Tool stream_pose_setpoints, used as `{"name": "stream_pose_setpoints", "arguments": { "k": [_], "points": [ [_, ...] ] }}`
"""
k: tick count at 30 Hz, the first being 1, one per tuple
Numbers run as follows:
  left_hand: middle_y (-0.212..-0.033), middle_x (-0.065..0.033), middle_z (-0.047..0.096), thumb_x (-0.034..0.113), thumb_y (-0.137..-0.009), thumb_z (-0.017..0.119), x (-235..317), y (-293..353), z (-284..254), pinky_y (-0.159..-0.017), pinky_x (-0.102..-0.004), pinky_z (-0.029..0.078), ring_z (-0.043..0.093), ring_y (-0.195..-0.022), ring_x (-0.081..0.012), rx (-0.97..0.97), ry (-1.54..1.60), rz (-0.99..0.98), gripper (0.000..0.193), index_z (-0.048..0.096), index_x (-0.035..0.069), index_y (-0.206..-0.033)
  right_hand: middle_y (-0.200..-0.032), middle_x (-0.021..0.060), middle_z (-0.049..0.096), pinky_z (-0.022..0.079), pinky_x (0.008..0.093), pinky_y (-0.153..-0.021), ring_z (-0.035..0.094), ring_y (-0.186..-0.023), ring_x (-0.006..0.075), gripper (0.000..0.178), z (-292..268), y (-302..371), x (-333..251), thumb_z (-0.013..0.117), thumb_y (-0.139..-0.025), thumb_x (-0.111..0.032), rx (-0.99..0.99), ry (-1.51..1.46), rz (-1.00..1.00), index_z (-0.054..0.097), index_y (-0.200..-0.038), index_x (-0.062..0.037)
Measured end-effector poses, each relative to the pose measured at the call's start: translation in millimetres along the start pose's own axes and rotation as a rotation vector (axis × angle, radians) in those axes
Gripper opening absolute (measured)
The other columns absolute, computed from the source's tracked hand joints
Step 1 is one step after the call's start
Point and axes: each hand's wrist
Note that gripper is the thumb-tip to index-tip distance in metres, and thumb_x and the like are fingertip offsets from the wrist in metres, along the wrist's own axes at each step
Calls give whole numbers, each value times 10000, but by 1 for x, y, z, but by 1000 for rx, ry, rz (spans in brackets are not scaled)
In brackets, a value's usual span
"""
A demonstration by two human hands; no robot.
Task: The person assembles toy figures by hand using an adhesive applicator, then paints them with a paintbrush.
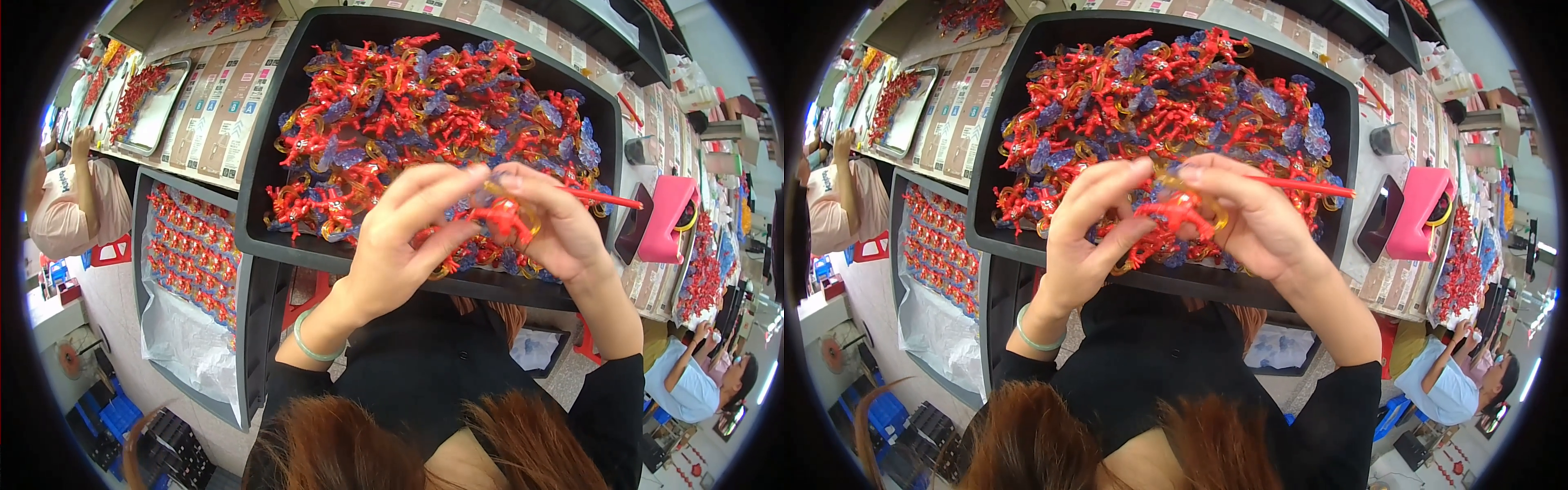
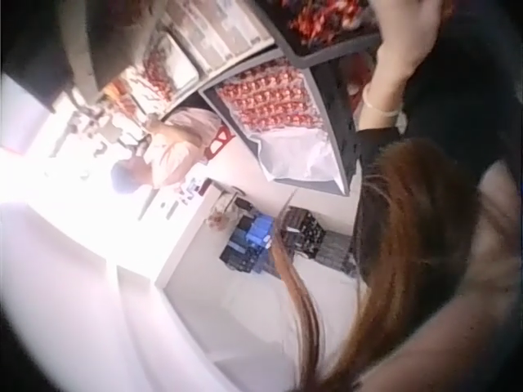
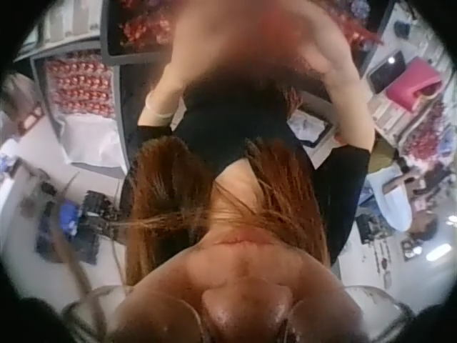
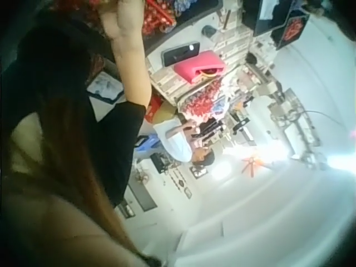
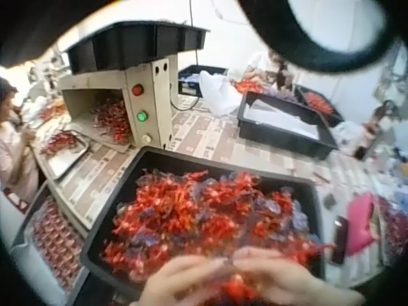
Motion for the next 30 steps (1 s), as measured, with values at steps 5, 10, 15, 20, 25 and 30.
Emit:
{"name": "stream_pose_setpoints", "arguments": {
  "k": [5, 10, 15, 20, 25, 30],
  "points": [
    [-957, -98, 536, -19, -653, 651, -3, -1, 3, -641, -251, 452, 543, -748, -148, -50, -126, 235, 264, 620, 40, -908, -763, 42, 575, 485, 281, -538, 577, -652, 131, 127, -8, 7, 3, 536, -803, -143, -90, 14, 68, 521, -896, -59],
    [-840, -92, 564, 20, -675, 650, 5, -2, 8, -635, -260, 455, 564, -728, -184, 34, -124, 129, 173, 621, 36, -845, -852, 69, 558, 478, 278, -610, 559, -765, 130, 182, -7, 11, 7, 501, -832, -189, -70, 127, -73, 502, -931, -36],
    [-763, 11, 553, 81, -809, 548, 2, 0, 3, -591, -167, 374, 464, -682, -20, 152, 495, -465, 110, 557, -12, -868, -962, 84, 526, 425, 224, -720, 516, -858, 118, 230, -3, 21, 18, 525, -822, -101, -6, 663, -711, 475, -1025, -5],
    [-739, 8, 553, 71, -791, 569, 15, 2, 3, -567, -157, 359, 455, -643, -13, 55, 596, -529, 98, 568, -3, -856, -785, 11, 568, 400, 184, -649, 514, -731, 50, 116, -10, 20, 19, 562, -794, -58, -21, 368, -445, 554, -890, 7],
    [-724, 7, 555, 66, -783, 577, 18, 2, 5, -561, -159, 357, 461, -633, -15, 42, 519, -480, 102, 571, -4, -858, -801, 23, 566, 398, 187, -641, 507, -735, 51, 119, -12, 21, 21, 563, -792, -50, -64, 293, -440, 552, -894, 9],
    [-752, 5, 558, 91, -798, 563, 15, 1, 2, -587, -160, 361, 469, -672, -17, 5, 549, -528, 128, 573, -7, -880, -751, 16, 545, 388, 186, -611, 490, -687, 53, 111, -7, 35, 19, 591, -758, -14, 20, 577, -605, 559, -863, 4]
  ]
}}
Point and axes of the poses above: each hand's wrist, its own y-axis away from the middle knuckle, its own z-axis out of the palm, x = y × z
